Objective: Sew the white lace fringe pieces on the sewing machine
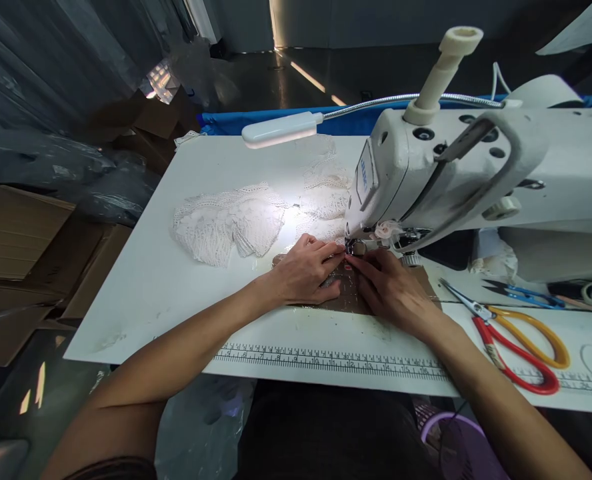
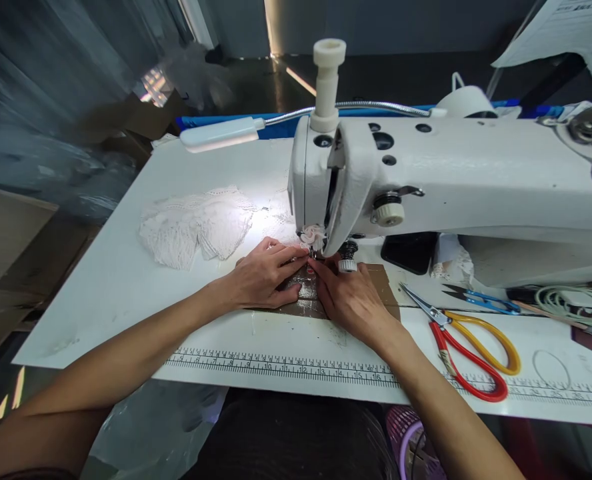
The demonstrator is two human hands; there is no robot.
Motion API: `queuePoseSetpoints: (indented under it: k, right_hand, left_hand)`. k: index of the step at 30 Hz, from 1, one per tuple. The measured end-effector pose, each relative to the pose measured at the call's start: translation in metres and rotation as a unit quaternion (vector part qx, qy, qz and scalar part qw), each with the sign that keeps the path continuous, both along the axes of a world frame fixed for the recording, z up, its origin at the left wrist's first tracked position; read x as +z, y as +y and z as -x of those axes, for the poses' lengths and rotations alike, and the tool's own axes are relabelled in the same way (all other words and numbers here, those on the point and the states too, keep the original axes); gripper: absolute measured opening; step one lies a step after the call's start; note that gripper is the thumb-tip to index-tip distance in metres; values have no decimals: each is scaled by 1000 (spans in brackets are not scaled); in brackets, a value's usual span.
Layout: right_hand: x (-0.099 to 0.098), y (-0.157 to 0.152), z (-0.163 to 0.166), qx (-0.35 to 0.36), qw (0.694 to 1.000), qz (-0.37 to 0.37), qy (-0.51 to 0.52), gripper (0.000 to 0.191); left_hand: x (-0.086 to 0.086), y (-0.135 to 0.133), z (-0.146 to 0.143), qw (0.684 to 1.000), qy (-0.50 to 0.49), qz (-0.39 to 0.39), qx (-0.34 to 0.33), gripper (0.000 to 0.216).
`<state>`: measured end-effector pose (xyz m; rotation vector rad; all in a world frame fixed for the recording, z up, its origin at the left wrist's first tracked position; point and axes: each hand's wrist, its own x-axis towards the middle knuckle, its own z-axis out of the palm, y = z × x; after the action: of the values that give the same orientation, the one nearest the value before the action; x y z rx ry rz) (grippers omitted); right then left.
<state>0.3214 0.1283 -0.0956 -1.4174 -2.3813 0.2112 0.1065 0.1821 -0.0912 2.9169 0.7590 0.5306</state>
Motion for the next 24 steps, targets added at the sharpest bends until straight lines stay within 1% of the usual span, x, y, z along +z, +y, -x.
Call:
queuePoseSetpoints:
  k: [3,5,8,11,13,16,18,20,24]
  right_hand:
    - [3,-1,-4,9,1000,13,25,40]
    - [6,-2,-10,7,998,35,49,39]
    - [13,1,-20,-9,991,90,96,37]
    - [18,9,-29,-13,978,149,148,34]
    - [18,16,-32,-40,968,171,178,37]
    - [15,22,-29,-106,961,151,208,43]
    - [14,19,-24,-105,962,135,212,46]
    - [13,13,-21,-94,966,139,198,47]
    - [7,2,-18,-126,972,137,142,52]
  left_hand:
    - [3,2,0,1000,20,9,1,38]
    - [5,3,-1,1000,27,12,1,40]
    - [6,5,-1,999,31,12,-1,43]
    - [6,7,0,999,34,12,-2,46]
    - [5,8,0,999,35,14,-3,47]
    - [3,8,0,999,33,11,3,48]
    - [2,8,-1,1000,29,6,8,49]
    - [1,7,-1,1000,25,2,13,49]
    - [0,8,0,1000,17,11,18,50]
